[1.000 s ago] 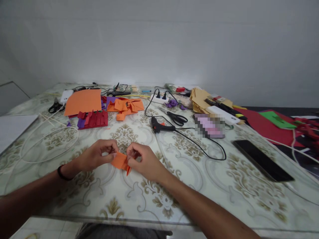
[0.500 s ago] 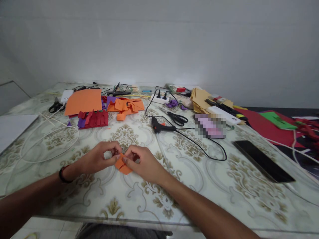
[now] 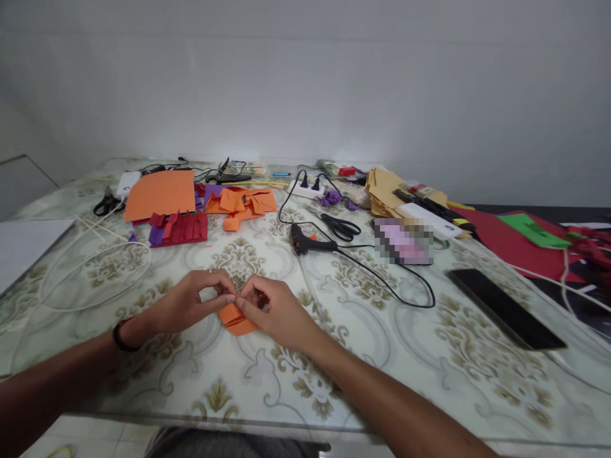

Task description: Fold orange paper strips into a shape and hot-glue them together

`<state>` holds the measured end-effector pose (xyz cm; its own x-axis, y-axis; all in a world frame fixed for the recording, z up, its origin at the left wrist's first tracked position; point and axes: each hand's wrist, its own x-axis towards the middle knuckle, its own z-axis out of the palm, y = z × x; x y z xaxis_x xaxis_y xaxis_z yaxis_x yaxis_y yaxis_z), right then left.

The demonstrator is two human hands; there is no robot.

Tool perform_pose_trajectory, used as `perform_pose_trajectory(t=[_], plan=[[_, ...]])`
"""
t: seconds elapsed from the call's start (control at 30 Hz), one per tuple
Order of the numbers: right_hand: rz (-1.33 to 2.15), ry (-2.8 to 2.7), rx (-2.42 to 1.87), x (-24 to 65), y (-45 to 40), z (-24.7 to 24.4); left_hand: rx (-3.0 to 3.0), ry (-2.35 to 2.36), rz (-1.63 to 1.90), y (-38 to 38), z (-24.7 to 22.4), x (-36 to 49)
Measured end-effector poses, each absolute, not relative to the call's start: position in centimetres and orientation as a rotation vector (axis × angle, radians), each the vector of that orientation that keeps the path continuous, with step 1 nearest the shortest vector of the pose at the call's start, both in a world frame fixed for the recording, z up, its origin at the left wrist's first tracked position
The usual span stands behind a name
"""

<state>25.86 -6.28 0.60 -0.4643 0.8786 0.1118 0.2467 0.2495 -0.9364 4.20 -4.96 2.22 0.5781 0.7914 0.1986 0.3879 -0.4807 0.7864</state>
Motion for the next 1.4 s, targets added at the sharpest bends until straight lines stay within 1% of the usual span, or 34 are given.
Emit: perform_pose_trajectory(t=[0.3, 0.6, 0.9, 1.03, 1.17, 1.4], plan=[[1.325, -1.872, -0.957, 25.8, -6.7, 0.9, 1.97, 0.851, 0.659, -5.2, 2.4, 4.3], [1.418, -1.719, -0.902, 26.3, -6.5, 1.1, 1.897, 0.826, 0.672, -4.7, 2.2, 3.7], [1.509, -1.524, -0.878, 26.9, -5.9, 1.2, 1.663, 0.807, 0.672, -4.1, 2.7, 3.1], [1.408, -1.658, -0.935, 26.7, -5.9, 1.4, 1.694, 0.861, 0.62, -3.9, 2.7, 3.1], [1.28, -1.886, -0.967, 26.1, -6.2, 1.2, 1.862, 0.927, 0.509, -4.0, 2.4, 3.2], [1.219, -2.028, -0.965, 25.4, -6.6, 0.4, 1.999, 0.948, 0.49, -4.6, 2.5, 3.9]])
